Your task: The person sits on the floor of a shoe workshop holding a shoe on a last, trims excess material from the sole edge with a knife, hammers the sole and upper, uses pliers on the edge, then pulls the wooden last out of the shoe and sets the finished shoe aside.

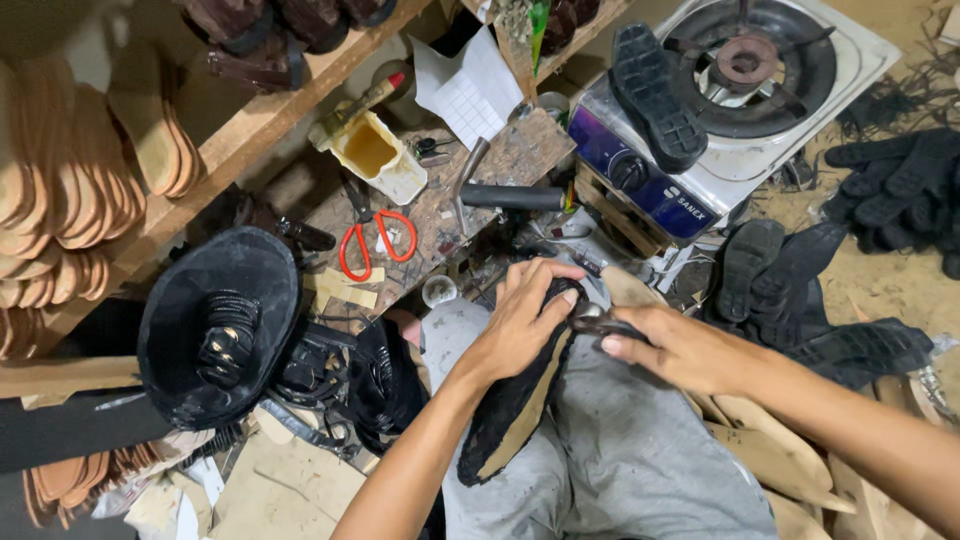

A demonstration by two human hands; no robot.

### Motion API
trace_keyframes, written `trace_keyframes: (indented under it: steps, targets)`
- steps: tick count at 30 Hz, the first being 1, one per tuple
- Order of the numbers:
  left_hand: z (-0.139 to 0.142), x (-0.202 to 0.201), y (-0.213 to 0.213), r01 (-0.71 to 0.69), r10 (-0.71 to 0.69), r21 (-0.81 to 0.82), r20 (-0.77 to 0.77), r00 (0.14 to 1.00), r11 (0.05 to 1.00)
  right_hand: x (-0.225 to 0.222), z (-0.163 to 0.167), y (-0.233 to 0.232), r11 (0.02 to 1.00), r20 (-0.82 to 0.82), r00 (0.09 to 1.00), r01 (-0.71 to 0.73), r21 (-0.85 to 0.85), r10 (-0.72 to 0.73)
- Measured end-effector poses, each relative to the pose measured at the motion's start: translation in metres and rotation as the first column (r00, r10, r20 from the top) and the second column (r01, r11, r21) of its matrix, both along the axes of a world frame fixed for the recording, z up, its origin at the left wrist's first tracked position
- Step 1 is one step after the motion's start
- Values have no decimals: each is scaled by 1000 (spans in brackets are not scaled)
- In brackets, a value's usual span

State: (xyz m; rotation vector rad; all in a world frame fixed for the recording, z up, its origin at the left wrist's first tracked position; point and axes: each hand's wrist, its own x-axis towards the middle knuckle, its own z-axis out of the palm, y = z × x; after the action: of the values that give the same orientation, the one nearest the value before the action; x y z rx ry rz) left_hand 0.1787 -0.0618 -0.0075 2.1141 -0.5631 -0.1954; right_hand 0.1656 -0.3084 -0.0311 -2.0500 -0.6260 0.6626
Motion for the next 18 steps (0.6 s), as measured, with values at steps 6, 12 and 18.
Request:
trace_keyframes:
  steps: [6, 12, 18]
  targets:
    - [-4, 1, -2, -9, 10, 26, -55, 998, 1000, -13, 14, 8, 995, 128, 991, 49, -88, -38]
    - [2, -2, -2, 6, -5, 57, -8, 1000, 998, -19, 35, 12, 977, 95, 995, 57, -207, -38]
    - [6, -9, -5, 2, -10, 80, 100, 995, 997, -74, 68, 21, 809, -324, 859, -493, -319, 396]
